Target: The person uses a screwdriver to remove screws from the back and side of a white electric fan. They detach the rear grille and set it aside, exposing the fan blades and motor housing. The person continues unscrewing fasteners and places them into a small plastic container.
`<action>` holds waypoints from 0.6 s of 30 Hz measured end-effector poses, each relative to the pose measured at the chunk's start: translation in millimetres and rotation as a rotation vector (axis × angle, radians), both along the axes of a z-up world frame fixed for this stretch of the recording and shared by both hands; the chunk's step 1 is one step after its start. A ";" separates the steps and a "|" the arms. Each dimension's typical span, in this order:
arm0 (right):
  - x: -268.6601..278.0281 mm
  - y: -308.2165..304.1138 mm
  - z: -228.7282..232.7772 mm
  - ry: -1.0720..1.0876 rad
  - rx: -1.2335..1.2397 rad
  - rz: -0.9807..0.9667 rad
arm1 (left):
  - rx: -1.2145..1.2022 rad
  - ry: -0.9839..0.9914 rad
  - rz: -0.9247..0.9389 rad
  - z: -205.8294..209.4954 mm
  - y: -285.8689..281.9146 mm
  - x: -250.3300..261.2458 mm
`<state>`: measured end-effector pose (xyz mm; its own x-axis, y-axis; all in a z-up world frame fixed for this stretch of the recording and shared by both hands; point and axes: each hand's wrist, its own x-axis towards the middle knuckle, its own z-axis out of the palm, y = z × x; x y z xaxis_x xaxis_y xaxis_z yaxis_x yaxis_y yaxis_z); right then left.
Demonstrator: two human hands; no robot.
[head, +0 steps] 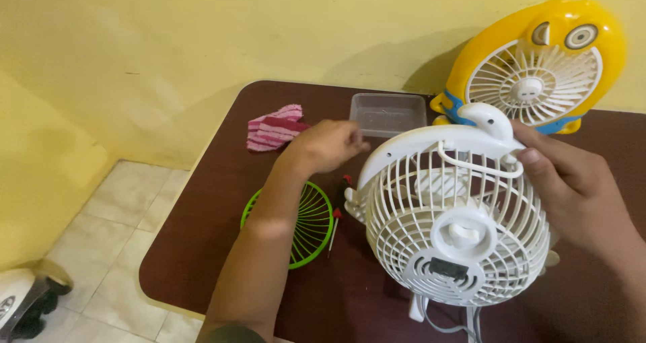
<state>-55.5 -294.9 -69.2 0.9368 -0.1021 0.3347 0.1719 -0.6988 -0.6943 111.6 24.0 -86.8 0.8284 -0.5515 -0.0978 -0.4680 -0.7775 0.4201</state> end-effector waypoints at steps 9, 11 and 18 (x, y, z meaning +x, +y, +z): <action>2.9 5.9 5.8 0.000 0.068 0.052 | 0.536 0.281 0.073 -33.9 -13.9 -0.2; 2.6 7.5 7.0 -0.009 0.085 0.084 | 0.528 0.319 0.061 -38.9 -20.3 -1.2; 0.5 11.9 12.3 -0.023 0.083 0.107 | 0.447 0.292 0.003 -23.0 -13.1 4.0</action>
<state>-55.0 -282.9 -56.9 0.9359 -0.0302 0.3510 0.2592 -0.6158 -0.7441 115.6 10.9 -109.7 0.7328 -0.4015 -0.5493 -0.3789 -0.9114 0.1606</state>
